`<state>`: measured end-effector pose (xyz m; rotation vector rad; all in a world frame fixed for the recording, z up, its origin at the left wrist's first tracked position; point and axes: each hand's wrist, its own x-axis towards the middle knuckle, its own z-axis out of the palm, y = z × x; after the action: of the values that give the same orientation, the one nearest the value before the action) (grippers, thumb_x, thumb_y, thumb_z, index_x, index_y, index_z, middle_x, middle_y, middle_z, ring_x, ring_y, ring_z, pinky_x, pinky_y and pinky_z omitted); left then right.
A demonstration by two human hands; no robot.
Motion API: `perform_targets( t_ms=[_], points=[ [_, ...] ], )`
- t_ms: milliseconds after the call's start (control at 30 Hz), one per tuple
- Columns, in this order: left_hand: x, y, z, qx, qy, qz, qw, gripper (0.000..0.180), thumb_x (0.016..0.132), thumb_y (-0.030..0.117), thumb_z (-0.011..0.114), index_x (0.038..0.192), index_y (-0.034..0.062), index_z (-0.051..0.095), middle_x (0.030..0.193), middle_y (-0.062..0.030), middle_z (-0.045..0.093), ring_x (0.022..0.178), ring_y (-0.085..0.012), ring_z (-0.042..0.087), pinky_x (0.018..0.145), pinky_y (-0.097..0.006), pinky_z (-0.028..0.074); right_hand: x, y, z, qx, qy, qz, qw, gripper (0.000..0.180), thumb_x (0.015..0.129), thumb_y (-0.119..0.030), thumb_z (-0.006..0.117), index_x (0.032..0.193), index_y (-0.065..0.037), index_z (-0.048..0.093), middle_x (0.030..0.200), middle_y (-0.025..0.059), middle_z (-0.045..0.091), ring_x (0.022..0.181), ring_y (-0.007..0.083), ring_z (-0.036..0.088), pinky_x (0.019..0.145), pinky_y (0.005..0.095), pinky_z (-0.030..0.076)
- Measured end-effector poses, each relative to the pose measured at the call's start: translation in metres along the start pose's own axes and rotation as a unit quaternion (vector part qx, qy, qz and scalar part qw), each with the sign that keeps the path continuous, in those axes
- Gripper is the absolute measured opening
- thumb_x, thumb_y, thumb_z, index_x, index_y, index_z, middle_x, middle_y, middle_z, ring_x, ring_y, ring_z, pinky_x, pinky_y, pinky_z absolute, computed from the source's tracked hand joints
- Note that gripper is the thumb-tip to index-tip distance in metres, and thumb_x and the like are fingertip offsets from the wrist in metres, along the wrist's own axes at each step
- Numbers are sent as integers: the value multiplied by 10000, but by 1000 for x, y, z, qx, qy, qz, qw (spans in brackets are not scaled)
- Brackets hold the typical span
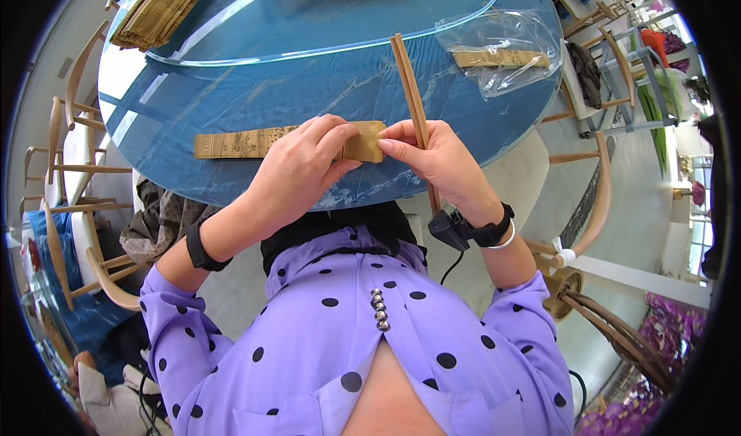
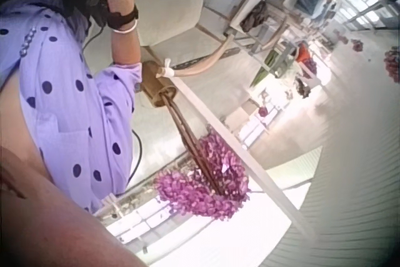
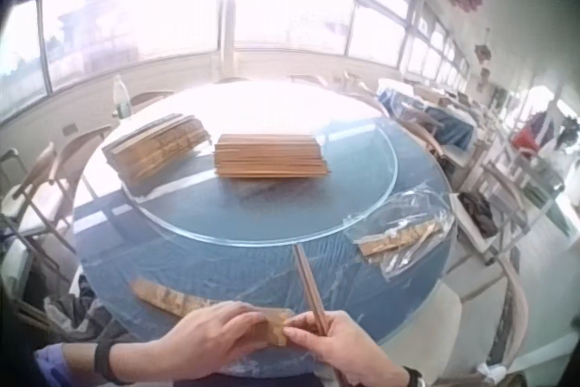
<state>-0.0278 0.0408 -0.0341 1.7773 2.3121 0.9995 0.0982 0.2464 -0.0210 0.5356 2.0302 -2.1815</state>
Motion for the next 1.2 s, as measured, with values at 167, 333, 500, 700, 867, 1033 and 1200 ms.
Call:
perform_targets(
  t_ms=[167, 333, 500, 700, 867, 1033, 1200],
  points=[
    [2, -3, -9, 43, 16, 39, 998, 431, 826, 161, 809, 1196, 24, 634, 1144, -129, 637, 1076, -328, 599, 919, -425, 517, 6, 0, 4, 47, -24, -13, 999, 188, 939, -101, 757, 1079, 23, 742, 911, 19, 727, 803, 37, 625, 710, 183, 471],
    [4, -11, -10, -2, 0, 52, 999, 438, 850, 150, 786, 1235, 16, 626, 1139, -140, 604, 1064, -327, 602, 928, -426, 502, 12, -6, 2, 46, -33, -15, 998, 214, 928, -77, 754, 1096, 53, 727, 987, 107, 750, 919, 126, 707, 872, 254, 548],
    [9, -9, -12, 7, -10, 63, 998, 450, 860, 126, 768, 1268, 14, 615, 1129, -126, 560, 1032, -312, 599, 920, -425, 498, 13, -10, 2, 51, -33, -6, 998, 225, 924, -96, 766, 1093, 49, 732, 981, 101, 752, 915, 127, 710, 861, 252, 549],
    [15, -13, -17, 42, -47, 90, 994, 507, 845, 190, 774, 1289, 18, 601, 1088, -105, 530, 992, -286, 586, 892, -407, 492, 14, -10, -3, 62, -62, 42, 995, 247, 910, -151, 801, 1085, 16, 751, 897, 33, 729, 742, 41, 606, 630, 187, 436],
    [16, -17, -13, 59, -67, 96, 991, 510, 819, 248, 780, 1241, 28, 596, 1081, -97, 529, 993, -280, 578, 893, -404, 486, 13, -9, 1, 83, -69, 16, 994, 239, 905, -178, 815, 1056, -2, 758, 837, -2, 702, 661, 18, 522, 565, 188, 373],
    [17, -15, -6, 82, -37, 111, 990, 468, 833, 256, 768, 1204, 30, 593, 1076, -90, 538, 1001, -278, 576, 887, -401, 481, 17, -6, 5, 77, -63, 28, 995, 209, 918, -177, 803, 990, 7, 736, 870, 15, 704, 755, 49, 584, 685, 209, 454],
    [21, -13, -10, 97, -59, 109, 988, 441, 852, 271, 761, 1188, 32, 605, 1046, -83, 564, 990, -266, 583, 879, -393, 476, 20, 4, 3, 34, -57, -6, 998, 168, 942, -151, 768, 970, 5, 713, 855, 7, 682, 779, 52, 573, 729, 227, 464]
  ],
)
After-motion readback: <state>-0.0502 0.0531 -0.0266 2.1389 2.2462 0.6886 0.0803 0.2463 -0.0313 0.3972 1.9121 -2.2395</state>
